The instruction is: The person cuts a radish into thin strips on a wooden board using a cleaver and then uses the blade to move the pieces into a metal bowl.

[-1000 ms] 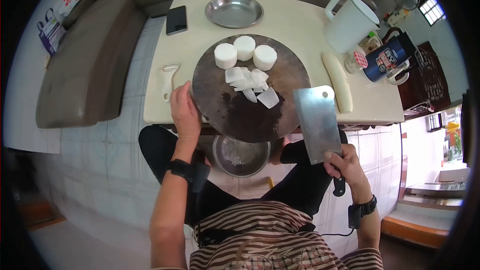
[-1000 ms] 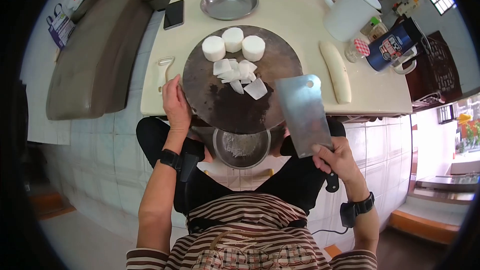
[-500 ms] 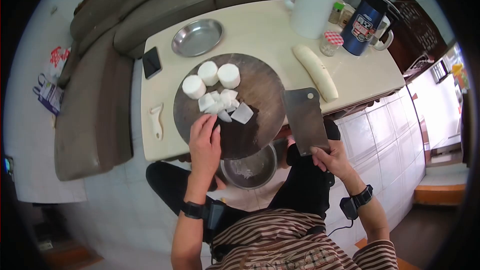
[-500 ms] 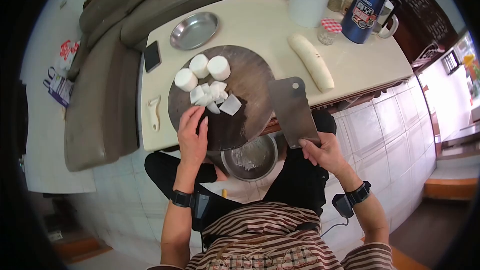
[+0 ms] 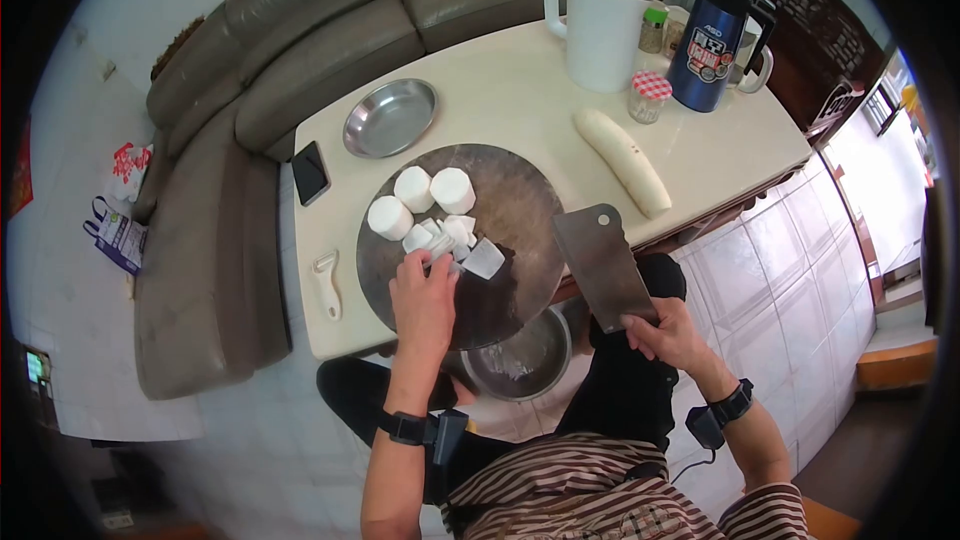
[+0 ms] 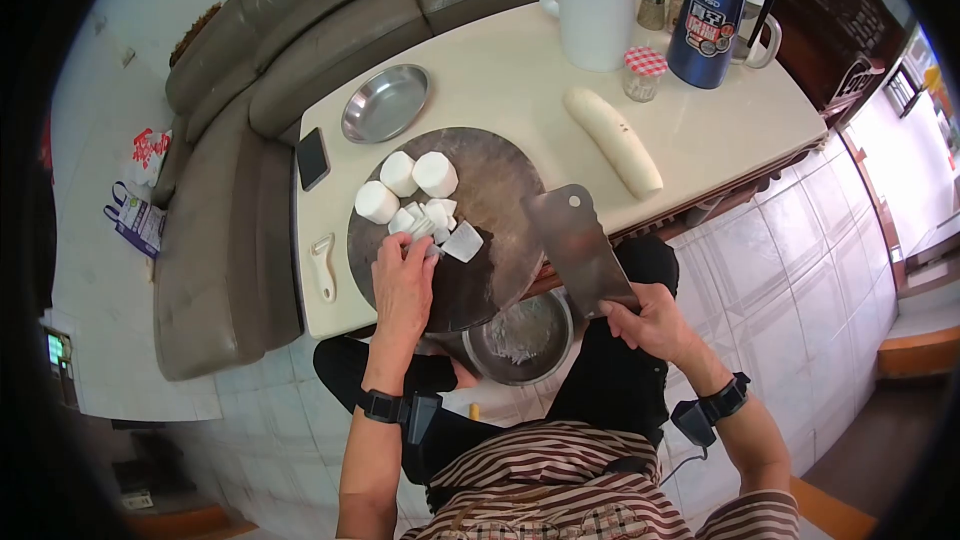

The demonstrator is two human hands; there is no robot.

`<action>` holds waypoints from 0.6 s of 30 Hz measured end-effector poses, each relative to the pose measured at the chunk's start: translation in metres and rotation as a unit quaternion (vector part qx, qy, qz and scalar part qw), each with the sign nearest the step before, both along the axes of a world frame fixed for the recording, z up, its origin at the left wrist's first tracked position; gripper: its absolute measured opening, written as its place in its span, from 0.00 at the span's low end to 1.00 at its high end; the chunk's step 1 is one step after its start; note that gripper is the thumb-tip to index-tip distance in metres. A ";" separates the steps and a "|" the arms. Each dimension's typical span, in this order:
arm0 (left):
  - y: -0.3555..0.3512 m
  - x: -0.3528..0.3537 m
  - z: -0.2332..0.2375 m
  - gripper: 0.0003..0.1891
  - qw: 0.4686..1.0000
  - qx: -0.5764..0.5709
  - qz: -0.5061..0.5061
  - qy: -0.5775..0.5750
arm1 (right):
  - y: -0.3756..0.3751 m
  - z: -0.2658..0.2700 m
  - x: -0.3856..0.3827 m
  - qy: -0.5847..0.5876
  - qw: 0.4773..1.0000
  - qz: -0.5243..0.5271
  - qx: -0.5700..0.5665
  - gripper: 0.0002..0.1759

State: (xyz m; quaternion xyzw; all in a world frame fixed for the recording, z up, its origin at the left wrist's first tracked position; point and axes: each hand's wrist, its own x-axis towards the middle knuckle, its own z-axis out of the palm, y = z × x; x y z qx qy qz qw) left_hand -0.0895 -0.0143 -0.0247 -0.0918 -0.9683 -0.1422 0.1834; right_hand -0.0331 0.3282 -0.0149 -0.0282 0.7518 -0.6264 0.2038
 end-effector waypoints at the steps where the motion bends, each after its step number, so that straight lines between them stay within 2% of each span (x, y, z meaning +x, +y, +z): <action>1: 0.000 0.000 0.000 0.14 1.000 0.001 -0.005 -0.004 | 0.001 -0.001 0.000 -0.008 1.000 0.003 -0.002 0.11; 7: -0.004 0.031 0.002 0.17 0.998 0.032 -0.047 -0.033 | 0.006 -0.006 0.002 0.005 1.000 0.005 0.004 0.12; 13: -0.008 0.064 0.013 0.21 0.997 0.003 -0.055 -0.049 | 0.009 -0.006 0.005 0.011 1.000 -0.004 0.001 0.13; 18: -0.015 0.080 0.019 0.20 0.997 -0.002 -0.055 -0.062 | 0.008 -0.002 0.007 0.010 1.000 -0.010 0.003 0.14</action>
